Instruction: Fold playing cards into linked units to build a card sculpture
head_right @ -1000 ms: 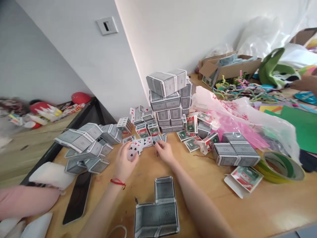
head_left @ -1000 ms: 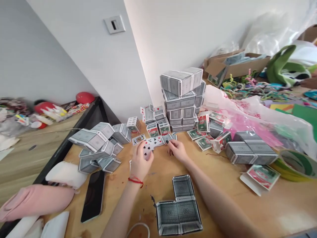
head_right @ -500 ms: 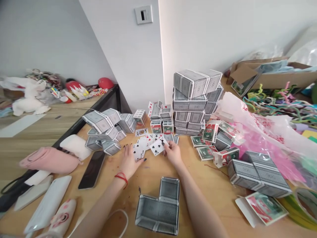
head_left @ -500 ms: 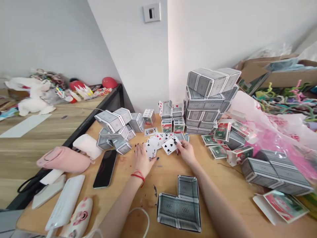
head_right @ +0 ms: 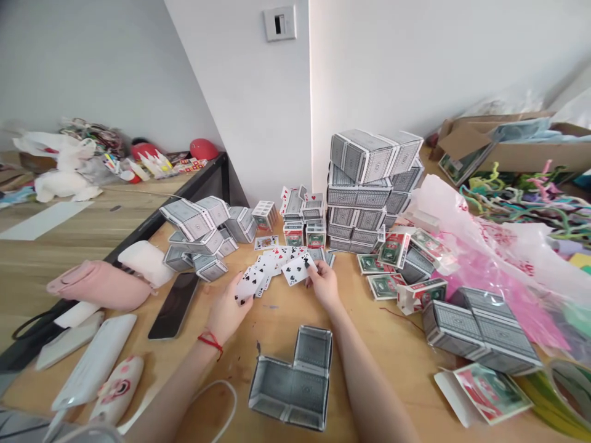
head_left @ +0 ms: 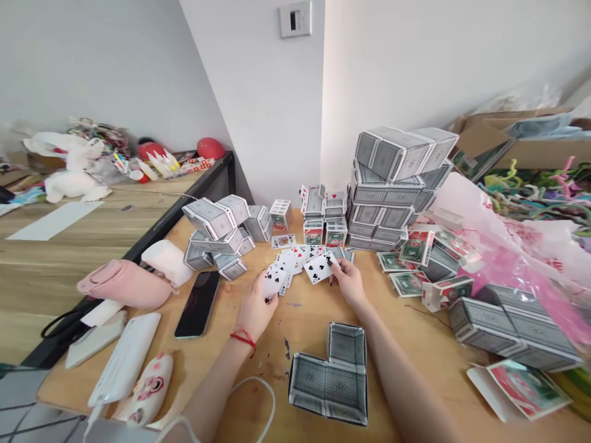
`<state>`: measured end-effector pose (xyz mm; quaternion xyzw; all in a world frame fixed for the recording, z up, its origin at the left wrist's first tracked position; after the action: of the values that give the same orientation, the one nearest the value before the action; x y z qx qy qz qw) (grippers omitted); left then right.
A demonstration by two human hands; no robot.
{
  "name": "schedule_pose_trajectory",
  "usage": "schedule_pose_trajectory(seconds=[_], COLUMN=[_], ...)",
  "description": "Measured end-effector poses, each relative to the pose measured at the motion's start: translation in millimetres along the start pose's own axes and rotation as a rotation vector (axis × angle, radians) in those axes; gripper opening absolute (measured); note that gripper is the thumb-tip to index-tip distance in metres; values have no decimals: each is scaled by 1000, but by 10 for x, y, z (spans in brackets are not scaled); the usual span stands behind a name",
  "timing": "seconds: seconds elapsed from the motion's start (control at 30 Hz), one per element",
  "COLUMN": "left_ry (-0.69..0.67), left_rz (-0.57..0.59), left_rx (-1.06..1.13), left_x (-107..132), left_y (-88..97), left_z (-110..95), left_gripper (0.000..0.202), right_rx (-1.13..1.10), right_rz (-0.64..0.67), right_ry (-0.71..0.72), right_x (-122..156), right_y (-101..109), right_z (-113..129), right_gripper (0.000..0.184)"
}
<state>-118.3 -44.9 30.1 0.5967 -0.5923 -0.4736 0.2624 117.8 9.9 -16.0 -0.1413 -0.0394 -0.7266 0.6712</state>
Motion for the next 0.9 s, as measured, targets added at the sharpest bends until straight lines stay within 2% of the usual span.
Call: schedule_pose_trajectory(seconds=[0.3,0.4,0.5,0.6,0.7,0.77,0.83,0.9], left_ry=[-63,-93,-165,-298,-465,-515,-477,-397], left_rz=[-28,-83,-164,-213,-231,-255,-299,-357], left_rx=[60,83,119,195,280,348,403,447], left_x=[-54,-74,-167,-398,-764,-1034,-1249,-1338], left_y=[161,214,263,252,130,-12,-177,-332], left_z=[-99,-134,-280,-552,-858,-990,-1033,-1016], left_gripper=[52,46,41,39,38,36,34,34], right_rx=[52,20,-40,-97,-142,-159,-164,-163], right_rz=[4,15,40,60,76,72,61,46], right_ry=[-14,-17,-28,-39,-45,-50,-58,-66], right_x=[-26,-30,-37,-43,-46,-44,-41,-37], right_y=[2,-3,-18,-29,-29,-18,-3,16], right_z=[-24,-26,-25,-18,-12,-13,-19,-26], right_gripper=[30,28,26,28,30,31,32,34])
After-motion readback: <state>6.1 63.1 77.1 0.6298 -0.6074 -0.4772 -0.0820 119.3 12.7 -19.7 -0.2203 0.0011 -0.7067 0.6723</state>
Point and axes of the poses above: each hand's wrist, its own x-axis away from the middle knuckle, its own y-axis out of the back of the hand, z = x × y, the point moved 5 cm from there along -x, towards the middle knuckle, and after that the axes turned 14 degrees about -y, right-handed, at the moved point
